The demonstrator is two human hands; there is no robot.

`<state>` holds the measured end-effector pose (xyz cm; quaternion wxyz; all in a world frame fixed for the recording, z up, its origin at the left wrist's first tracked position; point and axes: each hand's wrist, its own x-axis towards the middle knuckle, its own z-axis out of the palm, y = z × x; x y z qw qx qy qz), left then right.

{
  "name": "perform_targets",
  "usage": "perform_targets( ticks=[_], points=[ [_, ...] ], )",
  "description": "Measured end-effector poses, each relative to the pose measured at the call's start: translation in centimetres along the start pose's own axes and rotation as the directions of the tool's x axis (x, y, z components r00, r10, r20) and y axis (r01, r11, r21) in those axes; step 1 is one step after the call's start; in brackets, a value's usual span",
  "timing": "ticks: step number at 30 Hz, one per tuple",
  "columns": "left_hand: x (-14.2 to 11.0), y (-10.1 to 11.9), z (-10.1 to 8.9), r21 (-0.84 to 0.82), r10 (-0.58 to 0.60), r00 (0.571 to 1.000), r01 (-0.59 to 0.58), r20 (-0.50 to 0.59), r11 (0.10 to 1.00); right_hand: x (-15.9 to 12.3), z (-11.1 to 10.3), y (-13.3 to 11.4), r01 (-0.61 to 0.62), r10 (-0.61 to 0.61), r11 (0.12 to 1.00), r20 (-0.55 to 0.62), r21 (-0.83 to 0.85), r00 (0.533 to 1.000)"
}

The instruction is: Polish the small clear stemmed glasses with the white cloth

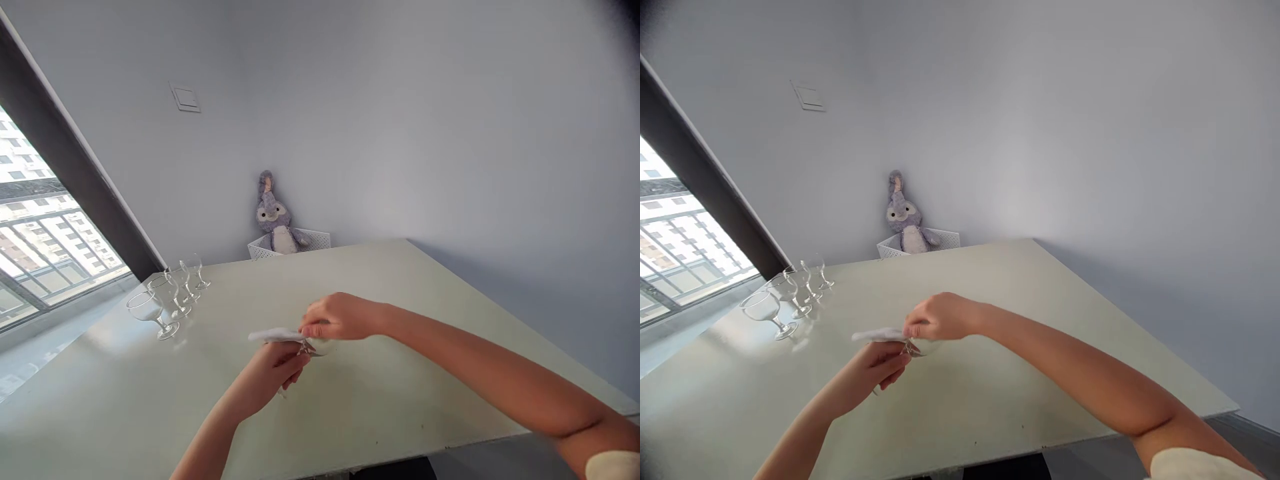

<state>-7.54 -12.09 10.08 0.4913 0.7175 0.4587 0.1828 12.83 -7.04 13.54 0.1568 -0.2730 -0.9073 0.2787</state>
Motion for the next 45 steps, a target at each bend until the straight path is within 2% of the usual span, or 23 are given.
perform_targets(
  ticks=[3, 5, 7, 9, 11, 12, 13, 15, 17, 19, 20, 22, 24, 26, 28, 31, 34, 36, 37, 39, 41, 43, 45],
  points=[
    [-0.5, 0.5, 0.7, 0.193, 0.02, 0.992, 0.005, -0.128, 0.981, -0.4, 0.0, 0.8, -0.153, 0.168, 0.936, -0.019, 0.317, 0.986],
    [-0.6, 0.3, 1.3, 0.28, 0.033, 0.977, 0.028, -0.211, 0.96, -0.8, 1.0, 1.0, -0.155, 0.258, 0.788, -0.091, 0.596, 0.962],
    [-0.3, 0.0, 1.8, 0.358, 0.069, 0.95, 0.047, -0.303, 0.932, -1.2, 2.7, 0.8, -0.06, 0.359, 0.561, -0.177, 0.826, 0.916],
    [0.2, -0.3, 2.4, 0.438, 0.126, 0.903, 0.074, -0.411, 0.896, -1.3, 4.5, -0.1, 0.09, 0.449, 0.356, -0.255, 0.93, 0.857],
    [0.7, -0.5, 3.1, 0.505, 0.183, 0.844, 0.117, -0.504, 0.855, -1.1, 6.3, -1.3, 0.227, 0.507, 0.245, -0.324, 0.943, 0.798],
    [1.0, -0.5, 3.5, 0.533, 0.208, 0.816, 0.139, -0.539, 0.835, -0.8, 7.2, -2.0, 0.284, 0.527, 0.225, -0.362, 0.932, 0.769],
    [1.3, -0.5, 3.9, 0.557, 0.229, 0.793, 0.162, -0.565, 0.815, -0.6, 8.1, -2.6, 0.333, 0.545, 0.23, -0.404, 0.914, 0.734],
    [1.7, -0.3, 4.5, 0.589, 0.248, 0.766, 0.203, -0.593, 0.782, -0.1, 9.9, -3.5, 0.386, 0.576, 0.306, -0.492, 0.87, 0.652],
    [1.8, 0.0, 4.8, 0.596, 0.236, 0.768, 0.226, -0.596, 0.771, 0.2, 11.5, -3.8, 0.36, 0.572, 0.469, -0.588, 0.806, 0.572],
    [1.7, 0.4, 4.7, 0.582, 0.208, 0.779, 0.233, -0.592, 0.779, 0.2, 12.5, -3.6, 0.242, 0.489, 0.694, -0.69, 0.678, 0.533],
    [1.5, 0.5, 4.6, 0.576, 0.195, 0.787, 0.233, -0.585, 0.784, 0.1, 12.6, -3.4, 0.167, 0.407, 0.803, -0.731, 0.572, 0.548],
    [1.1, 0.6, 4.2, 0.58, 0.174, 0.808, 0.235, -0.562, 0.78, -0.2, 12.3, -3.1, 0.039, 0.206, 0.955, -0.754, 0.294, 0.624],
    [0.8, 0.4, 4.1, 0.612, 0.167, 0.832, 0.239, -0.529, 0.754, -0.3, 11.0, -2.9, -0.035, 0.038, 0.999, -0.704, 0.018, 0.709],
    [0.6, -0.1, 4.2, 0.661, 0.179, 0.847, 0.24, -0.501, 0.711, -0.2, 9.2, -2.9, -0.097, -0.037, 0.981, -0.646, -0.17, 0.763],
    [0.6, -0.7, 4.6, 0.706, 0.214, 0.849, 0.233, -0.484, 0.669, 0.3, 6.9, -2.8, -0.164, -0.007, 0.955, -0.567, -0.249, 0.824],
    [0.7, -1.3, 5.3, 0.754, 0.294, 0.837, 0.196, -0.462, 0.627, 1.0, 3.3, -2.0, -0.296, 0.223, 0.944, -0.381, -0.145, 0.897],
    [0.8, -1.5, 5.8, 0.772, 0.34, 0.825, 0.171, -0.452, 0.612, 1.1, 0.4, -0.2, -0.395, 0.418, 0.906, -0.173, 0.155, 0.892],
    [0.8, -1.5, 5.9, 0.76, 0.347, 0.812, 0.172, -0.47, 0.627, 0.9, -0.2, 1.1, -0.377, 0.463, 0.826, -0.124, 0.418, 0.878],
    [0.8, -1.4, 5.9, 0.745, 0.345, 0.803, 0.173, -0.486, 0.645, 0.7, 0.1, 1.7, -0.339, 0.482, 0.758, -0.127, 0.558, 0.867],
    [0.9, -1.3, 5.8, 0.695, 0.33, 0.78, 0.179, -0.532, 0.696, 0.3, 1.6, 2.3, -0.193, 0.526, 0.569, -0.173, 0.8, 0.832],
    [1.1, -1.1, 5.6, 0.63, 0.297, 0.756, 0.19, -0.583, 0.753, 0.1, 4.1, 2.0, 0.05, 0.569, 0.388, -0.282, 0.92, 0.773],
    [1.4, -0.8, 5.6, 0.578, 0.256, 0.74, 0.213, -0.622, 0.788, 0.1, 6.9, 0.8, 0.285, 0.593, 0.294, -0.408, 0.912, 0.694],
    [1.7, -0.5, 5.6, 0.555, 0.222, 0.732, 0.248, -0.644, 0.794, 0.2, 9.1, -0.8, 0.386, 0.582, 0.275, -0.472, 0.881, 0.662]
  ],
)
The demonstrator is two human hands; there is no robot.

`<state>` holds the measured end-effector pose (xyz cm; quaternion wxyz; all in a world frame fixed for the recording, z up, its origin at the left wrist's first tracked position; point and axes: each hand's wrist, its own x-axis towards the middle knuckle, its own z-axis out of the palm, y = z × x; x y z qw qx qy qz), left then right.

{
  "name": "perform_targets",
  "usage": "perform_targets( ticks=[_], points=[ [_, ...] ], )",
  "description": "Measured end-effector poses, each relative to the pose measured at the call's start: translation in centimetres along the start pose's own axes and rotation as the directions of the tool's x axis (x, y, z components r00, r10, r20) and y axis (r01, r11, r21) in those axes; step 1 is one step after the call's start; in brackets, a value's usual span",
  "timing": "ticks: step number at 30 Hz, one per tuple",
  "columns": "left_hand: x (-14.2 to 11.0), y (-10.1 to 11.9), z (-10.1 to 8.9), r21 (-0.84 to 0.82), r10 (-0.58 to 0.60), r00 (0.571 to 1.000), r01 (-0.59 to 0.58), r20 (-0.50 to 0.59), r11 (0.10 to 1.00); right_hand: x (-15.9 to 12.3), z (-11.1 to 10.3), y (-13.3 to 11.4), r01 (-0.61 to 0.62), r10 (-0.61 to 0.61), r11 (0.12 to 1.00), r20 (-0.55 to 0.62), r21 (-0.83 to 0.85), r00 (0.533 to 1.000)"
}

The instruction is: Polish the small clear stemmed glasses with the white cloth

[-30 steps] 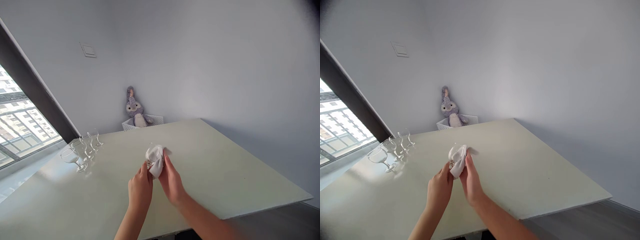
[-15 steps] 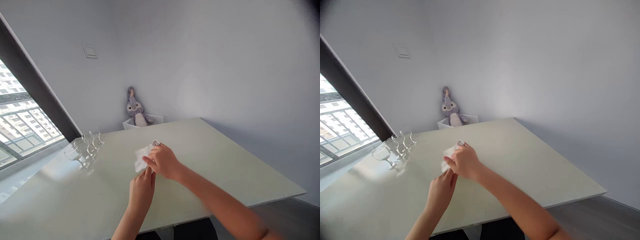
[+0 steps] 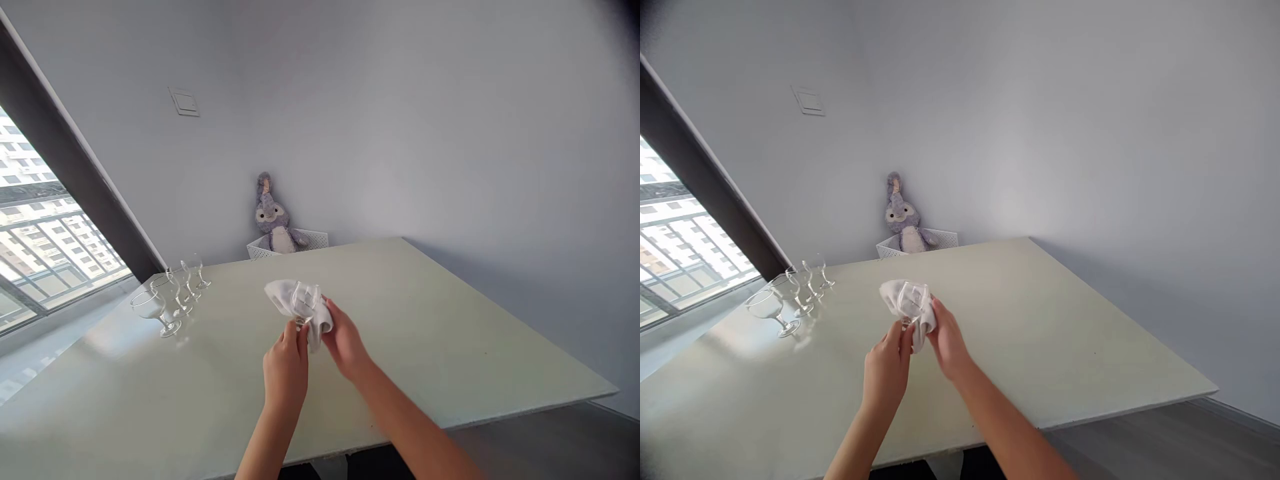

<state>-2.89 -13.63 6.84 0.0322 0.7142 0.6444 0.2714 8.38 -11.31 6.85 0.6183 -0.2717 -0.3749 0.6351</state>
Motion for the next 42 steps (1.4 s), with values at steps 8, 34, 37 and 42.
perform_targets(
  ticks=[8, 34, 37, 42],
  points=[
    [-0.3, 0.7, -1.0, -0.04, -0.044, 0.992, 0.049, 0.118, 0.998, -1.1, 1.3, 0.0, 0.162, -0.117, 0.946, 0.167, -0.282, 0.979],
    [0.9, -2.7, -4.6, -0.293, 0.288, 0.865, -0.174, 0.41, 0.94, -1.3, -1.0, -0.1, -0.062, 0.181, 0.945, 0.357, -0.321, 0.917],
    [0.9, -2.0, -4.7, -0.205, 0.267, 0.868, -0.196, 0.419, 0.959, -1.2, -0.9, 0.5, -0.047, 0.146, 0.936, 0.262, -0.348, 0.954],
    [1.8, -1.1, -5.4, -0.052, 0.119, 0.976, -0.111, 0.182, 0.992, -0.9, -0.9, 0.5, -0.003, 0.085, 0.914, 0.186, -0.407, 0.979]
  ],
)
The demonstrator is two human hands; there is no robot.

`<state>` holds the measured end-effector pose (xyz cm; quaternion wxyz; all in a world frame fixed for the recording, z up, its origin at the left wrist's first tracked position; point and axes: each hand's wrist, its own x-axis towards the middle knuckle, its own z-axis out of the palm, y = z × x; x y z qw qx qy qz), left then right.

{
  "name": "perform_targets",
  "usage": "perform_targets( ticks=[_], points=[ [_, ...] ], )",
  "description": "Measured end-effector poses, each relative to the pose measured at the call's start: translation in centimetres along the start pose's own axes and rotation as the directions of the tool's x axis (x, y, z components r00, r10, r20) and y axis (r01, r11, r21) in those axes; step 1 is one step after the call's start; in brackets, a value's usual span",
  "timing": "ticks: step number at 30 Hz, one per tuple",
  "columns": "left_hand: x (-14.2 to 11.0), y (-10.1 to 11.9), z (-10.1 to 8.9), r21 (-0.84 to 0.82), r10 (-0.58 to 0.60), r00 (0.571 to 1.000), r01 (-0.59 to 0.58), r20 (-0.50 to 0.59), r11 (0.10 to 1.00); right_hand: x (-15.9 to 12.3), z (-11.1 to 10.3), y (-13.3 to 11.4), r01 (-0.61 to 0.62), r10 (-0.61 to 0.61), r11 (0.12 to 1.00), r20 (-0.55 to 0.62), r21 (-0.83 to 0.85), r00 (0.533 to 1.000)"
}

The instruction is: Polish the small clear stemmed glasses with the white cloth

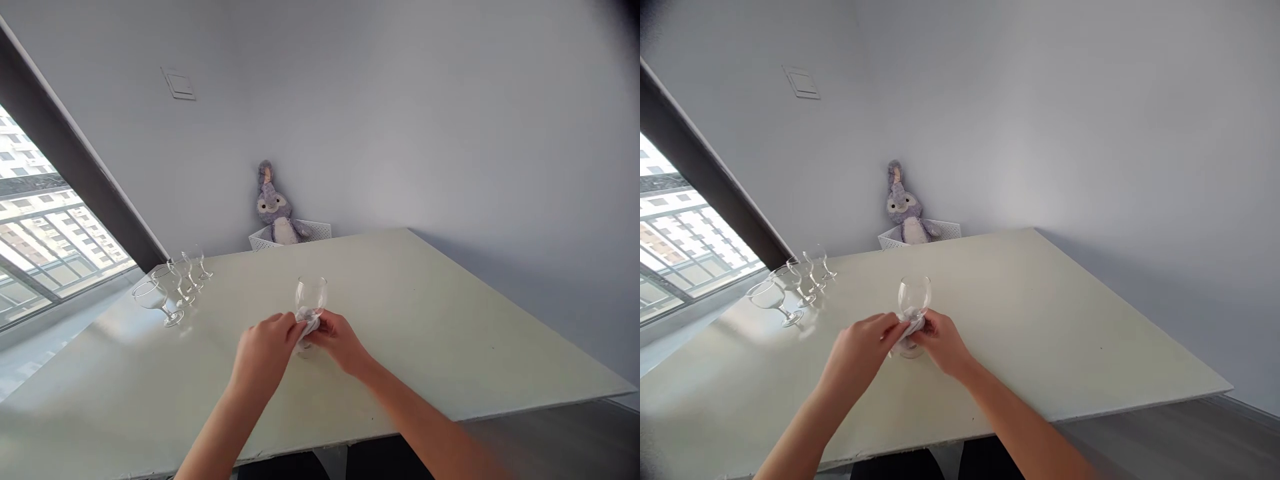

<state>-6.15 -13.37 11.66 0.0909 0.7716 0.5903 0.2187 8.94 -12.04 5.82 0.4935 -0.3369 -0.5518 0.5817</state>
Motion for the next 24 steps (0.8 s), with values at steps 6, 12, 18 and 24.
perform_targets(
  ticks=[6, 12, 18, 24],
  points=[
    [2.4, 0.3, -1.8, -0.702, -0.047, 0.999, 0.035, 0.002, 0.711, 0.4, -1.0, -1.6, -0.01, 0.015, 0.997, 0.059, -0.071, 0.998],
    [4.7, 0.1, 0.8, -0.97, 0.15, 0.98, 0.093, 0.129, 0.225, 0.9, -1.2, -1.8, -0.123, 0.073, 0.986, 0.365, 0.115, 0.928],
    [5.0, 0.3, 0.2, -0.989, 0.303, 0.949, 0.043, 0.085, 0.142, 1.4, -1.7, -1.1, -0.212, 0.025, 0.934, 0.541, 0.287, 0.841],
    [4.4, 2.1, -1.3, -0.779, -0.245, 0.964, 0.078, -0.099, 0.622, 2.8, -1.6, -2.4, 0.132, -0.098, 0.942, 0.122, -0.308, 0.988]
  ],
)
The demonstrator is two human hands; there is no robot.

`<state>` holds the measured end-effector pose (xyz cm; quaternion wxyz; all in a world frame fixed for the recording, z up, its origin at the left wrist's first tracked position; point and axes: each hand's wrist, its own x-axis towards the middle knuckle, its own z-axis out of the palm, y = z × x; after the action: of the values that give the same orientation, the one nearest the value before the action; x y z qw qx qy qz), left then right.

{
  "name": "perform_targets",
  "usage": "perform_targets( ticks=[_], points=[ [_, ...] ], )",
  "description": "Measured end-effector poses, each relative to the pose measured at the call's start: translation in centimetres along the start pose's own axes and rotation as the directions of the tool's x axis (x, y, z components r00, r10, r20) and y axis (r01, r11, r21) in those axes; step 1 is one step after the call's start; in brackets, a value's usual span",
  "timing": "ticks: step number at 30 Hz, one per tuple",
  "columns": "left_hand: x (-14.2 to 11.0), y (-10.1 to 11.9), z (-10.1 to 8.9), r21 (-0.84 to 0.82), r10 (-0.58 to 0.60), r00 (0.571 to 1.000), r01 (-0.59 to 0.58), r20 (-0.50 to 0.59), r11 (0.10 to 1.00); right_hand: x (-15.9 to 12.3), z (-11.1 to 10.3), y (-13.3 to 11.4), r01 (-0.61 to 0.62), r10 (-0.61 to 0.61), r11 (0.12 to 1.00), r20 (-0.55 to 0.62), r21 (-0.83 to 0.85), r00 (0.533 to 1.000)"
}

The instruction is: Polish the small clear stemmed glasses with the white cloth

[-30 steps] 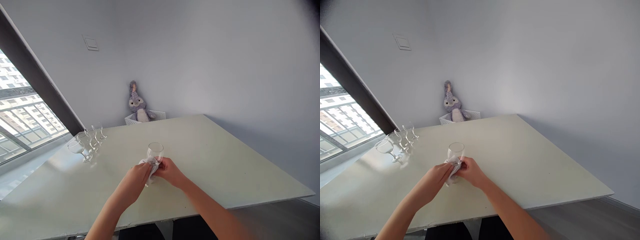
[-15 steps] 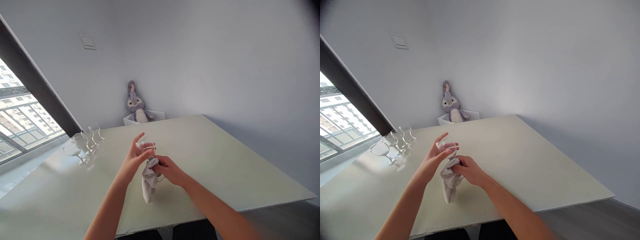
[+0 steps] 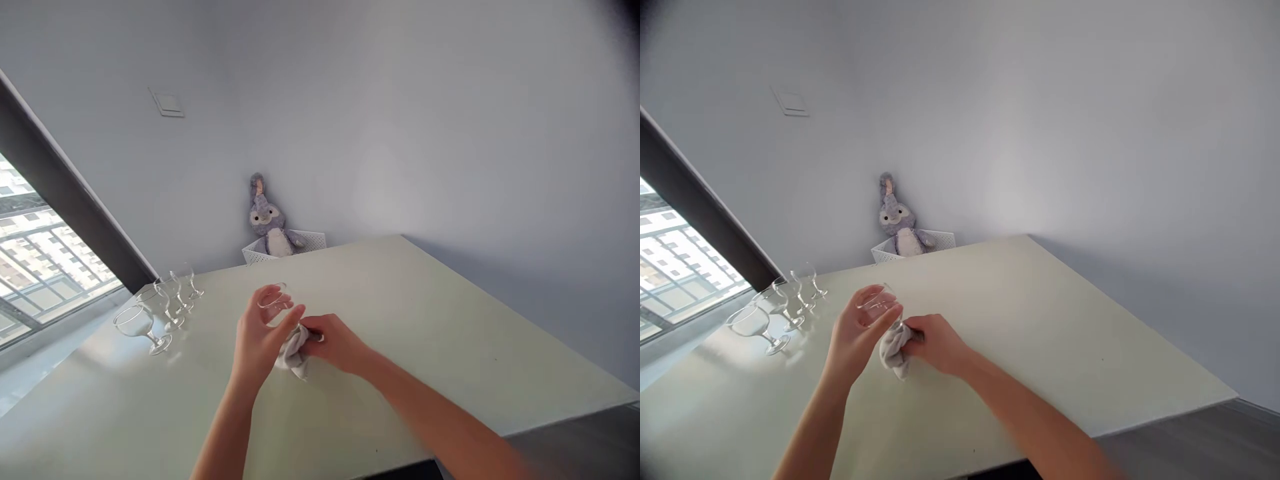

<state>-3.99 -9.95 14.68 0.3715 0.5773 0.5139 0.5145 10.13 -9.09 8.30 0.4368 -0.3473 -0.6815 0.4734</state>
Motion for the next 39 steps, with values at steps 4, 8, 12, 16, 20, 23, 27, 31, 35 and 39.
perform_targets(
  ticks=[4, 8, 12, 16, 20, 23, 27, 31, 35, 39],
  points=[
    [0.3, -0.8, 0.0, -0.074, -0.001, 0.997, -0.005, -0.078, 0.997, 0.3, 0.8, -0.2, 0.04, -0.043, 0.999, -0.099, -0.03, 0.994],
    [0.8, -1.7, -0.4, -0.438, 0.155, 0.956, -0.032, 0.247, 0.898, -0.5, 0.8, -0.6, -0.143, 0.001, 0.924, 0.374, 0.354, 0.928],
    [0.6, -1.2, -0.3, -0.484, 0.224, 0.889, -0.002, 0.401, 0.875, -1.3, 0.8, -0.9, -0.136, -0.066, 0.879, 0.399, 0.458, 0.915],
    [0.1, 0.3, 0.2, -0.259, 0.056, 0.966, 0.012, 0.253, 0.966, -1.7, 0.9, -1.4, -0.002, -0.008, 0.99, 0.063, 0.143, 0.998],
    [-0.2, 0.7, 0.2, -0.223, 0.002, 0.999, 0.006, 0.033, 0.975, -1.5, 1.1, -2.0, 0.079, -0.101, 0.992, -0.232, -0.1, 0.968],
    [0.1, 0.1, -0.7, -0.405, -0.035, 0.993, 0.079, 0.114, 0.911, -1.4, 0.4, -2.7, 0.027, -0.031, 0.989, 0.021, 0.143, 0.999],
    [0.5, -0.3, -1.7, -0.628, -0.153, 0.976, 0.216, 0.153, 0.747, -2.0, -0.4, -3.3, -0.008, -0.03, 0.914, 0.087, 0.406, 0.996],
    [0.7, -0.1, -1.9, -0.673, -0.138, 0.988, 0.144, 0.063, 0.725, -3.5, 0.1, -2.8, 0.107, -0.047, 0.886, -0.142, 0.452, 0.989],
    [0.6, -0.3, -1.8, -0.731, -0.138, 0.99, 0.095, 0.001, 0.676, -4.6, 0.7, -2.5, 0.276, -0.224, 0.913, -0.197, 0.299, 0.954],
    [0.4, -1.1, -1.5, -0.785, -0.226, 0.974, 0.161, 0.028, 0.598, -3.9, 0.2, -2.3, 0.373, -0.362, 0.916, -0.096, 0.147, 0.927]
  ],
)
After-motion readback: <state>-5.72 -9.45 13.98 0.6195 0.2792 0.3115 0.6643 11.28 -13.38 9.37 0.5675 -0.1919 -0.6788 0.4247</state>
